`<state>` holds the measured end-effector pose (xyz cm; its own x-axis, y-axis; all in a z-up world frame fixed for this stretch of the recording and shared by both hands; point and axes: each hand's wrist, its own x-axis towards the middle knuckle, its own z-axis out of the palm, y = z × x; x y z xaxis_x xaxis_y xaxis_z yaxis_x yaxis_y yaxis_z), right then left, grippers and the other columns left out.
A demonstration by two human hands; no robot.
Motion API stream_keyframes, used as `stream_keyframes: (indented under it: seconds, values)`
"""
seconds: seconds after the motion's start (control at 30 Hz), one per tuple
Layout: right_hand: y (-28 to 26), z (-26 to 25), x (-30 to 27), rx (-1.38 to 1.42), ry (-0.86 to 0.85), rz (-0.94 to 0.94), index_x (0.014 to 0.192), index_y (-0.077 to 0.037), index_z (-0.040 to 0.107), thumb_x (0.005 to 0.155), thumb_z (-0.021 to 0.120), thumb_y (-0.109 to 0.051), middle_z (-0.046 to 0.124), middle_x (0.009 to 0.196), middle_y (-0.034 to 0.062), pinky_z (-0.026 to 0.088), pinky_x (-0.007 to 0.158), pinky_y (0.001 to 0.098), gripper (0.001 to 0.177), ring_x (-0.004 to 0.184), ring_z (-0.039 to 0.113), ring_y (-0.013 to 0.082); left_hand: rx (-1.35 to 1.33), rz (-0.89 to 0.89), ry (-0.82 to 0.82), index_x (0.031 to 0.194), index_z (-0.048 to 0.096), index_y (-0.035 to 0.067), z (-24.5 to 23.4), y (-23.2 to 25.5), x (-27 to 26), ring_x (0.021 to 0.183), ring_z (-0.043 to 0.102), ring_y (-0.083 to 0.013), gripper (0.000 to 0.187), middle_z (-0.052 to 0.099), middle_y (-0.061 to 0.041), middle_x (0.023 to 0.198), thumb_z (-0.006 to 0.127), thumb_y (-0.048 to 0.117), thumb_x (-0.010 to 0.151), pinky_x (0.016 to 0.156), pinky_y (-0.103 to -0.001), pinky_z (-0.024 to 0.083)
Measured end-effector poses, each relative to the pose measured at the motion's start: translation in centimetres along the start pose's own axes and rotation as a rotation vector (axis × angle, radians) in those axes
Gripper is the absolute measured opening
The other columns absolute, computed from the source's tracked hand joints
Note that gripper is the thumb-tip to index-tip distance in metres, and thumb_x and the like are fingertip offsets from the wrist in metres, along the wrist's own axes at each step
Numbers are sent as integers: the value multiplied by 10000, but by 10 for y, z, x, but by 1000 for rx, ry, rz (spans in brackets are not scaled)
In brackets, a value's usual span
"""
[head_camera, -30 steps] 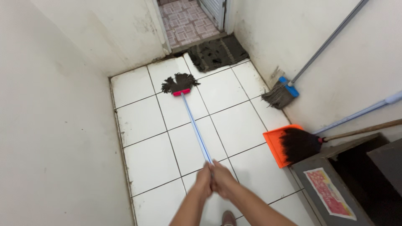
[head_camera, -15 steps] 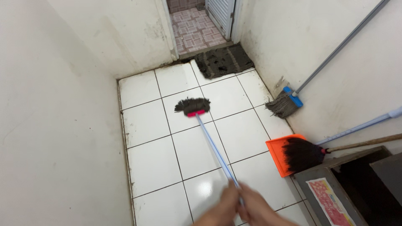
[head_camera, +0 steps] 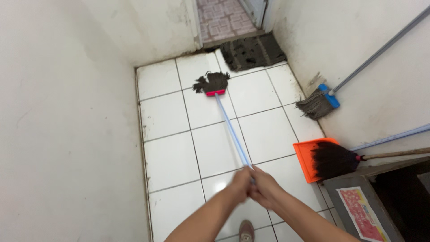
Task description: The person sweeps the white tiled floor in a narrow hallway and around a storage shelf using a broom, pushing debris into a dustpan.
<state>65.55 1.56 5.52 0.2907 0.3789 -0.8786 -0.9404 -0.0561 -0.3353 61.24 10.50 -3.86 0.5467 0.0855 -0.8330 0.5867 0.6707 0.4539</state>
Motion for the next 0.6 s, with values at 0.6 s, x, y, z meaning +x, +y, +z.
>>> stream_keyframes:
  seconds: [0.6]
  values:
    - [-48, 23, 39, -368, -105, -46, 1164, -74, 544, 1093, 380, -294, 451, 669, -2, 236, 333, 198, 284, 436, 346, 36, -125, 166, 210, 1065, 635, -117, 15, 65, -3, 526, 589, -177, 513, 648, -159, 811, 613, 379, 937, 411, -321, 493]
